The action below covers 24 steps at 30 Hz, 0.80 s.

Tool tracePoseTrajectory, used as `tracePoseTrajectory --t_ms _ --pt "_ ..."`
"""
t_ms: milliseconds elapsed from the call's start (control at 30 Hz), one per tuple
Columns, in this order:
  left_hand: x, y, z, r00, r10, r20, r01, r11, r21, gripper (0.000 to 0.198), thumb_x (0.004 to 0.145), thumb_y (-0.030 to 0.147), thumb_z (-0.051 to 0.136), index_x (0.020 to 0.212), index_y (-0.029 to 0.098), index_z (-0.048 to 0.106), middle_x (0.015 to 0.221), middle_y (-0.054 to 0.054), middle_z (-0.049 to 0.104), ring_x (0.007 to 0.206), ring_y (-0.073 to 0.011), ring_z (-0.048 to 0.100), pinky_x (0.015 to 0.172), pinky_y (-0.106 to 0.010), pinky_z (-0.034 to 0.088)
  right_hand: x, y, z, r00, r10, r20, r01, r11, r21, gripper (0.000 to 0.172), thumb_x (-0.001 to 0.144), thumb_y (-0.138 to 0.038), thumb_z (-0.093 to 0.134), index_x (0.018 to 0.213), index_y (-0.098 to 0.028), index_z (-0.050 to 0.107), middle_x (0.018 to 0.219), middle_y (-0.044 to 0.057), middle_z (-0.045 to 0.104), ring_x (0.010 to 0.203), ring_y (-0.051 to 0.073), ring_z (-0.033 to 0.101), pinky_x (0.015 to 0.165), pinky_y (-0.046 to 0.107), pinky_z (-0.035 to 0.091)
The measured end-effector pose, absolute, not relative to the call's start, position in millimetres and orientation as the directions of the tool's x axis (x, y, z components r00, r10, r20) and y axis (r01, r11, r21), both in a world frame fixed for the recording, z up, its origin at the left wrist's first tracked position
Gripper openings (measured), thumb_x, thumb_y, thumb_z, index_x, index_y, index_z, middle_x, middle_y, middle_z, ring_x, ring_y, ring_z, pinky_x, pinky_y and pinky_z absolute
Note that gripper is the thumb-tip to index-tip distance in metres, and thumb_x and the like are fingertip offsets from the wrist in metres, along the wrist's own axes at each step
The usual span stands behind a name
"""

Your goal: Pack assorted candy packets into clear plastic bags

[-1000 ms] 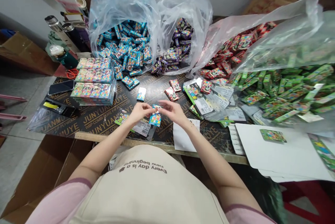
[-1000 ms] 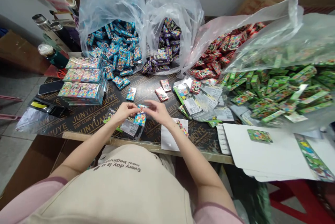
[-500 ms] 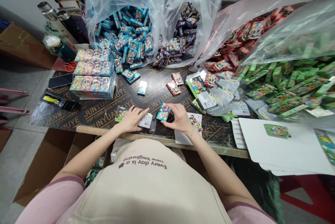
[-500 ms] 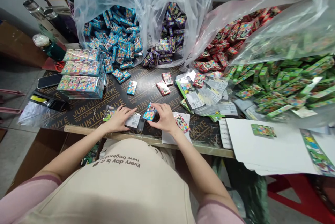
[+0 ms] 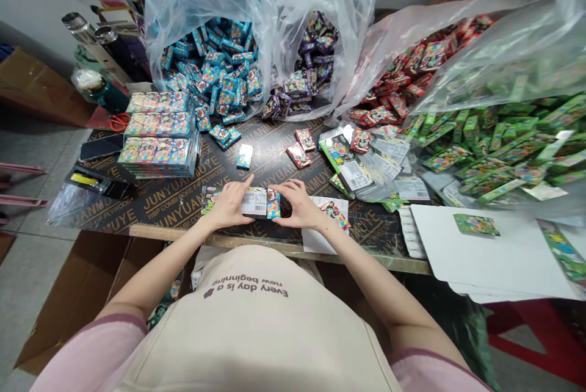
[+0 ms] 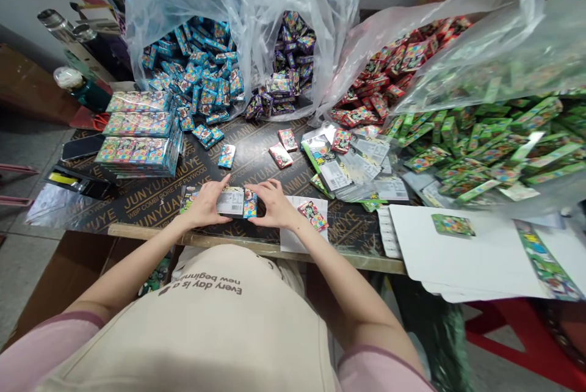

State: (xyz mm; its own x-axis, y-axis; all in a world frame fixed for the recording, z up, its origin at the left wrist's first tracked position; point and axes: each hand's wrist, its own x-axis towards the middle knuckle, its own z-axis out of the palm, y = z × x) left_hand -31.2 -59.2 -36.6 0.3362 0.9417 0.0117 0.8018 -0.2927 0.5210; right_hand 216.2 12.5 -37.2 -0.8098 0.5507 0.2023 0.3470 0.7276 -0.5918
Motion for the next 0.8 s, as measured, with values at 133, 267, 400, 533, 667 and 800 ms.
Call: tracePoseTrajectory --t_ms 133,267,400,533,667,800 --pt "-30.3 -57.5 -35.9 0.265 0.964 0.028 0.818 -0.240 0.523 0.119 0.061 0.040 0.077 0.150 0.021 0.002 0.124 -0.012 0.051 0.111 -0.0308 0.047 0.096 -0.044 0.035 214.0 9.4 -42.4 -0.698 0.671 0.252 0.436 0.676 -0.593 0.101 0.062 -0.066 0.070 0.144 -0.022 0.031 0.134 0.015 0.052 0.123 0.035 0.045 0.105 0.051 0.023" --pt "-31.8 -54.0 -38.8 0.204 0.979 0.025 0.835 -0.187 0.518 0.120 0.059 0.041 0.079 0.150 0.022 0.003 0.123 -0.012 0.052 0.109 -0.0313 0.048 0.093 -0.044 0.037 206.3 15.1 -46.2 -0.726 0.637 0.259 0.360 0.674 -0.645 0.076 0.082 -0.057 0.056 0.145 -0.026 0.028 0.116 0.010 0.064 0.112 0.029 0.054 0.105 0.052 0.024" --pt "-34.0 -52.6 -49.8 0.192 0.981 0.024 0.841 -0.177 0.512 0.119 0.058 0.040 0.079 0.150 0.022 0.007 0.123 -0.012 0.051 0.112 -0.0323 0.048 0.095 -0.046 0.036 184.0 85.6 -44.3 -0.493 0.789 0.367 0.509 0.603 -0.614 0.061 0.085 -0.054 0.053 0.137 -0.025 0.041 0.128 0.013 0.056 0.120 0.030 0.048 0.103 0.051 0.028" --pt "-33.1 -55.5 -64.3 0.205 0.979 0.002 0.842 -0.177 0.509 0.118 0.056 0.040 0.081 0.149 0.024 0.009 0.123 -0.012 0.051 0.114 -0.0324 0.047 0.100 -0.049 0.034 141.2 189.1 -38.8 -0.057 0.967 0.249 0.708 0.215 -0.673 0.097 0.069 -0.064 0.064 0.145 -0.020 0.025 0.141 0.024 0.039 0.129 0.041 0.037 0.098 0.059 0.032" --pt "-30.9 -56.9 -72.2 0.190 0.982 0.000 0.835 -0.161 0.526 0.116 0.057 0.039 0.080 0.149 0.027 0.011 0.124 -0.011 0.051 0.115 -0.0325 0.047 0.102 -0.051 0.032 95.1 246.2 -36.3 0.089 0.992 0.094 0.710 0.003 -0.704 0.102 0.068 -0.051 0.069 0.147 -0.015 0.015 0.119 0.025 0.055 0.115 0.041 0.051 0.092 0.059 0.037" --pt "-31.2 -56.5 -72.6 0.188 0.982 -0.003 0.825 -0.156 0.543 0.114 0.058 0.040 0.079 0.149 0.028 0.011 0.125 -0.011 0.051 0.116 -0.0329 0.047 0.102 -0.053 0.032 91.0 247.7 -46.0 -0.012 0.999 0.034 0.655 0.034 -0.755 0.091 0.071 -0.035 0.066 0.145 -0.014 0.018 0.116 0.019 0.059 0.107 0.031 0.058 0.092 0.045 0.043"
